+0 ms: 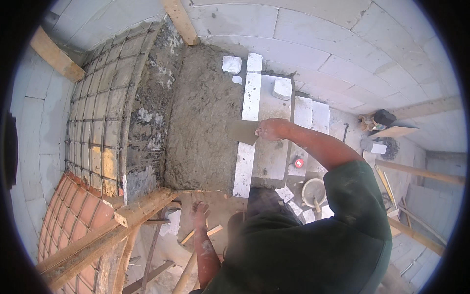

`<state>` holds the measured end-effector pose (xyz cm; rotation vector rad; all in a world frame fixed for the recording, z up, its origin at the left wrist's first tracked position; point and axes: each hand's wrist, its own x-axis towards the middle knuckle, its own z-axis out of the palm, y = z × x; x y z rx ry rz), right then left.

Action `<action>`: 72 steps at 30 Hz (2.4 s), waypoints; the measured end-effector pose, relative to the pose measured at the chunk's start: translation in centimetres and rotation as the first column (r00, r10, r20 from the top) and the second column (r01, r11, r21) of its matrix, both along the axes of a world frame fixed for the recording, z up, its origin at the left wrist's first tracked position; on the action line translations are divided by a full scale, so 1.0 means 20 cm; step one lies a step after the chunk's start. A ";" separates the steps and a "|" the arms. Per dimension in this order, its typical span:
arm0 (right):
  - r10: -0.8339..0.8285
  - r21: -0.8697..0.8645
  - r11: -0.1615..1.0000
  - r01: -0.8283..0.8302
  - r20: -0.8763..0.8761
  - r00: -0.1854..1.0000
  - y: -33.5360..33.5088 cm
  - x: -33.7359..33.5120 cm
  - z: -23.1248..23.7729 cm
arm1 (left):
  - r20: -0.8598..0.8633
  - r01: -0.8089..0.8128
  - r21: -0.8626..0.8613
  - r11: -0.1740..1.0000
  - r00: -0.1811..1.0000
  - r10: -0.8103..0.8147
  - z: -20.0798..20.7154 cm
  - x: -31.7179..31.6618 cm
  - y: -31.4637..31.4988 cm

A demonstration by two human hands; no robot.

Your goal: The person pours cement onto a curved rebar-reinforced surface, spreads it with a trowel, and places white rectangular tiles into the wet cement. The person repeatedly scoops cement from a bucket and smooths the surface between tile placements.

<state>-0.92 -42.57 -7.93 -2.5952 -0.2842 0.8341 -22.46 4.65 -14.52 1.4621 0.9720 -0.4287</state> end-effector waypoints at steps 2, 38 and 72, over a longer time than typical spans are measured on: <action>0.010 -0.179 0.984 -0.009 0.006 1.000 -0.03 0.03 0.03 | 0.029 0.035 -0.012 0.999 0.999 -0.035 -0.01 0.04 -0.03; -0.781 0.243 -0.575 0.781 -0.447 -0.436 1.72 -2.64 -1.14 | -0.294 0.174 0.880 -0.443 -0.532 -0.794 -0.15 0.01 -0.65; 0.334 -0.022 -0.942 -0.335 -0.172 -0.927 3.94 -5.26 -2.67 | -0.300 0.598 0.117 -0.793 -0.740 -0.602 -1.42 -1.49 0.26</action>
